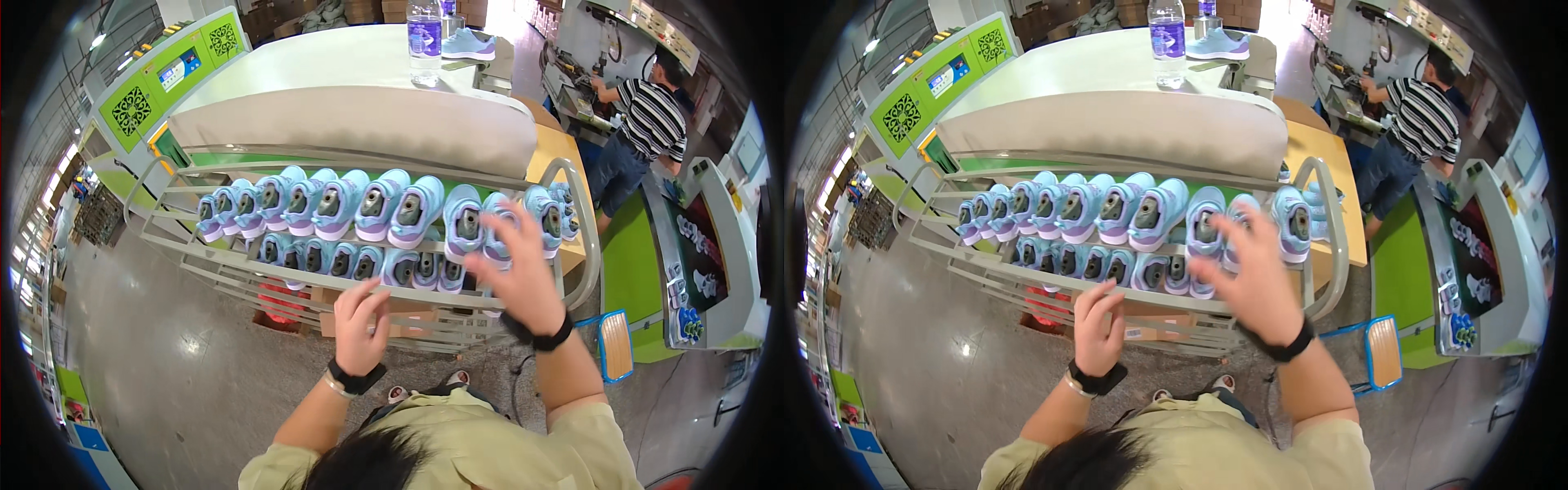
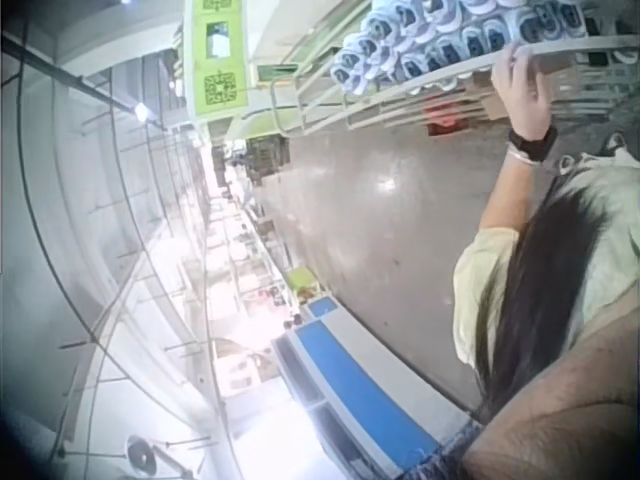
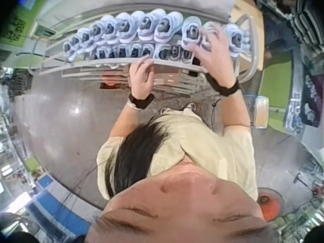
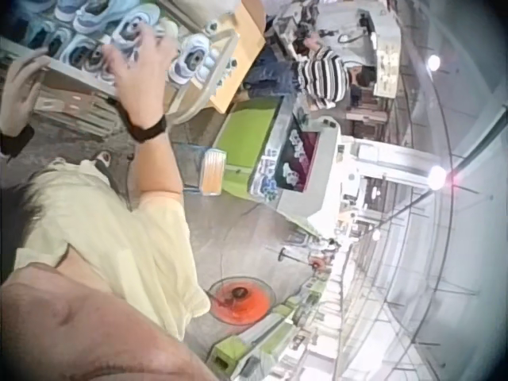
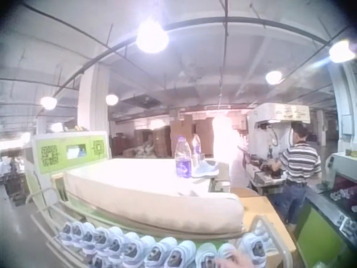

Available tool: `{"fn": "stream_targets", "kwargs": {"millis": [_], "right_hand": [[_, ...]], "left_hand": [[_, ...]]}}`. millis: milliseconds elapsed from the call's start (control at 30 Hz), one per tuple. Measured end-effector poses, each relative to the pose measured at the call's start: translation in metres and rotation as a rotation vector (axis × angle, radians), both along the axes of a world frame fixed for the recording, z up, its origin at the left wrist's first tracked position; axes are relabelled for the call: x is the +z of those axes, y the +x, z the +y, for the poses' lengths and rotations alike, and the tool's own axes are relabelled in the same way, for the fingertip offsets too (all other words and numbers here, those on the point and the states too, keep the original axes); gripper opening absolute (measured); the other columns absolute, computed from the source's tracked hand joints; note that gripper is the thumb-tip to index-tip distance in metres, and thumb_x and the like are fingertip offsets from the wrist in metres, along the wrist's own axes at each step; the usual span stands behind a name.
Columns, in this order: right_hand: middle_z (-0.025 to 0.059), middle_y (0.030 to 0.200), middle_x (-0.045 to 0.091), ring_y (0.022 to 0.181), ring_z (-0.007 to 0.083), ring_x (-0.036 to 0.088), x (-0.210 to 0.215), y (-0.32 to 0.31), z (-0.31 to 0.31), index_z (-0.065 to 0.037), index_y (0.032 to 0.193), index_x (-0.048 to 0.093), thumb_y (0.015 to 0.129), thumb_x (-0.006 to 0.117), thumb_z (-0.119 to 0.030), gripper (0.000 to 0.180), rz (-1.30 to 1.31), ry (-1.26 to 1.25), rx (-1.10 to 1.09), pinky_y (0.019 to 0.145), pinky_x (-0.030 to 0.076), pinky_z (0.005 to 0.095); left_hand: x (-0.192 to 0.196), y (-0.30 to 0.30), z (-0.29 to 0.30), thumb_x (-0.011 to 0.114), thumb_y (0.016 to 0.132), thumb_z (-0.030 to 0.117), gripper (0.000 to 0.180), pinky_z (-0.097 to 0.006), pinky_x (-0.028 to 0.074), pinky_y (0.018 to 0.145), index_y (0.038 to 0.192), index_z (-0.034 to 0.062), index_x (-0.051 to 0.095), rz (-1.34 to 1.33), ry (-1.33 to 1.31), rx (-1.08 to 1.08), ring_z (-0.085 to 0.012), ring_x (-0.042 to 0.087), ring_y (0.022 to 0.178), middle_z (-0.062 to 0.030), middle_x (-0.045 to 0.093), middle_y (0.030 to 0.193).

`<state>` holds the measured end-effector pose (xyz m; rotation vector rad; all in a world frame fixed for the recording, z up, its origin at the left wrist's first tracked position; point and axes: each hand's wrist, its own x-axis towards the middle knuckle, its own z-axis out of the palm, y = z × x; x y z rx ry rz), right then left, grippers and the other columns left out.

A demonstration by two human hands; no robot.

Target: The person picks up light blue shoes from a wooden table and places them into a green automated machine. The shoes are processed by the machine and then placed onto a metal rack. The person repeats this process for multiple pairs of shoes throughout the video.

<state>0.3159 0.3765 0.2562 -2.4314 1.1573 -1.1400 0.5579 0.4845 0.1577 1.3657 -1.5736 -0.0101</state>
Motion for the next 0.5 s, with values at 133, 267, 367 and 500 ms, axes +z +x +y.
{"fn": "stream_targets", "kwargs": {"millis": [133,267,367,500], "right_hand": [[0.0324,0.144,0.044,0.135,0.0479,0.040,-0.018,0.013,-0.047,0.009,0.129,0.058,0.087,0.071,-0.058,0.080,0.090,0.176,-0.159,0.112,0.036,0.0528],[0.0316,0.140,0.048,0.130,0.0485,0.041,-0.026,0.029,-0.055,0.013,0.116,0.064,0.083,0.071,-0.063,0.083,0.296,0.253,-0.324,0.111,0.036,0.0516],[0.0343,0.134,0.050,0.127,0.0488,0.044,-0.034,0.032,-0.059,0.015,0.108,0.065,0.080,0.075,-0.057,0.078,0.271,0.195,-0.345,0.110,0.038,0.0509],[0.0297,0.132,0.053,0.123,0.0463,0.046,-0.033,0.029,-0.061,0.013,0.108,0.066,0.077,0.074,-0.045,0.066,0.211,0.214,-0.351,0.108,0.040,0.0491]], "left_hand": [[0.021,0.013,-0.039,0.071,0.082,0.005,0.039,-0.048,0.033,0.109,0.120,0.0105,0.068,-0.056,-0.080,0.027,-0.0355,0.047,0.131,-0.0119,0.054,0.141],[0.046,0.016,-0.073,0.077,0.083,0.030,0.054,-0.056,0.027,0.112,0.132,0.0118,0.062,-0.109,-0.105,0.180,-0.0407,0.039,0.138,-0.0169,0.045,0.149],[0.059,0.018,-0.111,0.079,0.079,0.049,0.075,-0.061,0.030,0.109,0.139,0.0102,0.055,-0.302,0.007,0.267,-0.0441,0.036,0.140,-0.0191,0.041,0.153],[0.062,-0.002,-0.143,0.080,0.074,0.060,0.090,-0.065,0.038,0.101,0.140,0.0060,0.052,-0.468,0.377,0.207,-0.0460,0.034,0.141,-0.0199,0.037,0.156]]}}
